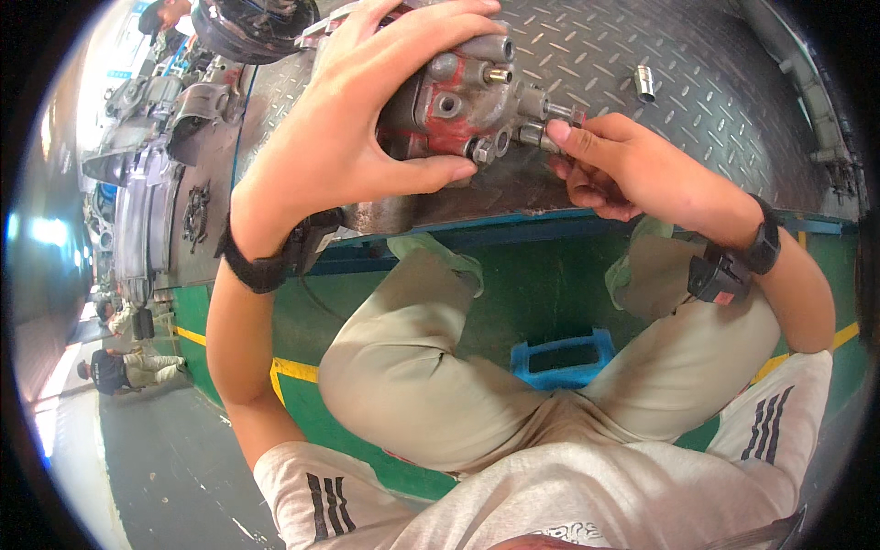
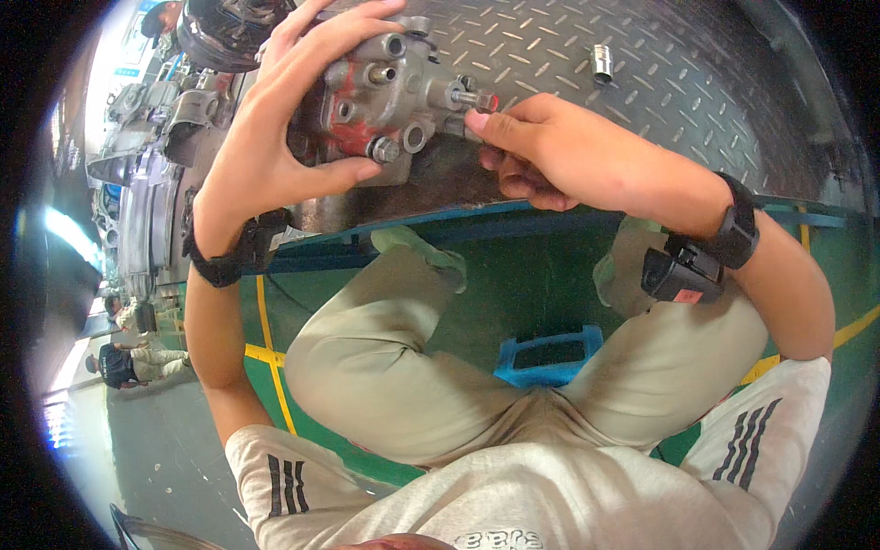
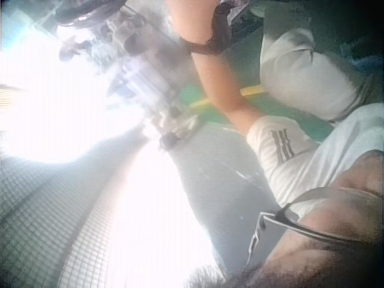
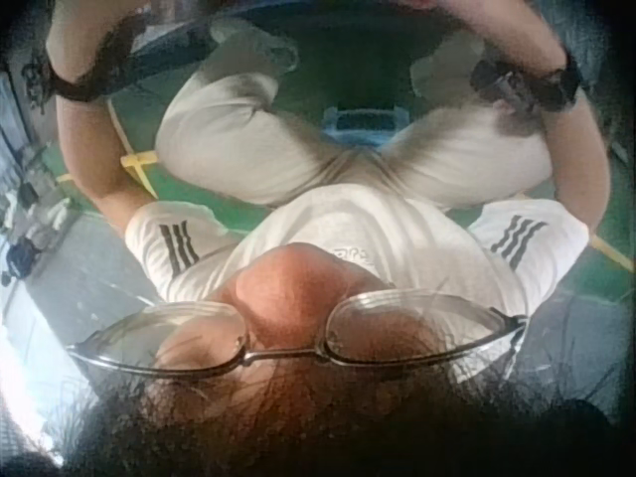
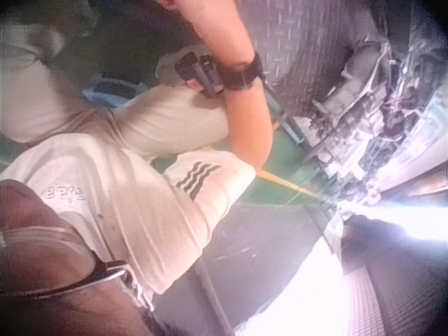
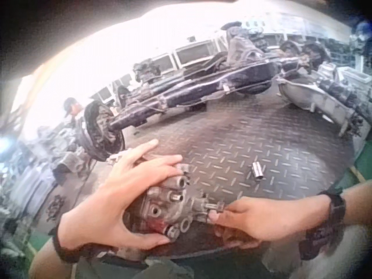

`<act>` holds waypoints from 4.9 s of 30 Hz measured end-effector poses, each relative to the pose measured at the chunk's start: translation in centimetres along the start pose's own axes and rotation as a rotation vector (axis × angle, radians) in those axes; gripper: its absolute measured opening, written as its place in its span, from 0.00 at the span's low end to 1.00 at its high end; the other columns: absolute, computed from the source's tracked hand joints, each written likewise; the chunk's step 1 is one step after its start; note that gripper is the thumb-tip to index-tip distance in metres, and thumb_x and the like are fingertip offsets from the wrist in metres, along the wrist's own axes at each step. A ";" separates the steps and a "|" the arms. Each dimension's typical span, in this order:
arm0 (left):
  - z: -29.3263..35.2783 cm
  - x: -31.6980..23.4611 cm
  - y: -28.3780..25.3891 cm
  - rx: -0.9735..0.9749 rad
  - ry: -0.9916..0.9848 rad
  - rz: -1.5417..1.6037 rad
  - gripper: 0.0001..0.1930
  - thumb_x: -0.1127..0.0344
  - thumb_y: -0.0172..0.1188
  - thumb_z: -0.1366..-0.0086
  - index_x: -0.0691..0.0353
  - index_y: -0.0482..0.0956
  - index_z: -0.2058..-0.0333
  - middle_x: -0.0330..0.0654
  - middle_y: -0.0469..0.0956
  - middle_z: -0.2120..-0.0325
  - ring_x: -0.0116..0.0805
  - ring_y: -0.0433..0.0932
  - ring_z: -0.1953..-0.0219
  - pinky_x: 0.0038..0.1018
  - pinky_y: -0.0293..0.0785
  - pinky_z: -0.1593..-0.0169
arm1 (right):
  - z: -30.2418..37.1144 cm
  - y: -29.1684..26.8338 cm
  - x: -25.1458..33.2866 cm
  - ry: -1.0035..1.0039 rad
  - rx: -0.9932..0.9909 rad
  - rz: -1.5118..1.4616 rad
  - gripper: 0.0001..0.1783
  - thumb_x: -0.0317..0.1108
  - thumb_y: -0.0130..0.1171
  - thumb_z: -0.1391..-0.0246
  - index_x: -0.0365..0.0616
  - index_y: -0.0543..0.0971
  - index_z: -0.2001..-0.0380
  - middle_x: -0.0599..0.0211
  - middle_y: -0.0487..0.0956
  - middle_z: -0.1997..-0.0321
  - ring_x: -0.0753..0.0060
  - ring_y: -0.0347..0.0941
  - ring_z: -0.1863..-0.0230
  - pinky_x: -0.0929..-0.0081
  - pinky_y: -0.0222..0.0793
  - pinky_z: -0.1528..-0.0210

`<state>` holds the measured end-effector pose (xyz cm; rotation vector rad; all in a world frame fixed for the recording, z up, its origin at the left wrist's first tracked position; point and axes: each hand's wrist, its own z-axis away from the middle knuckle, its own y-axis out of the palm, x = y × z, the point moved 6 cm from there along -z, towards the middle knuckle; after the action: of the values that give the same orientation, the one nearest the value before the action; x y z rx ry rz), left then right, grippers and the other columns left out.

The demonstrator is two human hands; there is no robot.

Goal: The person inserts metal components into a housing and secures them with fasteners while working at a metal table.

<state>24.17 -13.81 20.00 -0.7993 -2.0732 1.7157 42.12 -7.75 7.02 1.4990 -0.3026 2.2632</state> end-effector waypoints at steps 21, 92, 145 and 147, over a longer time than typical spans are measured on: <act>-0.5 0.7 -0.7 -0.024 0.062 -0.068 0.42 0.50 0.82 0.59 0.62 0.81 0.44 0.43 0.82 0.45 0.46 0.72 0.41 0.42 0.59 0.33 | 1.5 -0.1 3.3 -0.515 -0.452 0.697 0.17 0.40 0.66 0.36 0.33 0.79 0.64 0.53 0.82 0.75 0.57 0.81 0.76 0.62 0.77 0.73; -0.2 0.6 -0.4 -0.149 0.132 -0.083 0.46 0.59 0.80 0.67 0.66 0.79 0.43 0.47 0.78 0.44 0.50 0.73 0.38 0.45 0.62 0.31 | 0.2 0.0 3.9 -0.504 -0.523 0.764 0.16 0.39 0.68 0.41 0.33 0.84 0.69 0.45 0.81 0.76 0.46 0.81 0.73 0.56 0.75 0.68; 0.1 1.4 0.0 -0.119 0.042 -0.091 0.46 0.52 0.79 0.66 0.65 0.80 0.43 0.47 0.80 0.45 0.52 0.71 0.36 0.47 0.59 0.30 | -0.6 0.0 3.3 -0.463 -0.452 0.704 0.16 0.42 0.67 0.41 0.38 0.85 0.67 0.46 0.84 0.73 0.38 0.82 0.65 0.51 0.79 0.59; 0.1 1.4 0.0 -0.118 0.040 -0.092 0.46 0.52 0.78 0.66 0.65 0.80 0.43 0.47 0.80 0.45 0.52 0.71 0.35 0.47 0.59 0.30 | -0.9 0.0 2.8 -0.352 -0.407 0.702 0.15 0.42 0.67 0.41 0.38 0.85 0.65 0.45 0.84 0.71 0.38 0.82 0.64 0.51 0.79 0.59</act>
<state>23.03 -13.05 19.88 -0.7530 -2.1658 1.5288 40.39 -6.76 9.21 1.7231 -1.4963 2.1720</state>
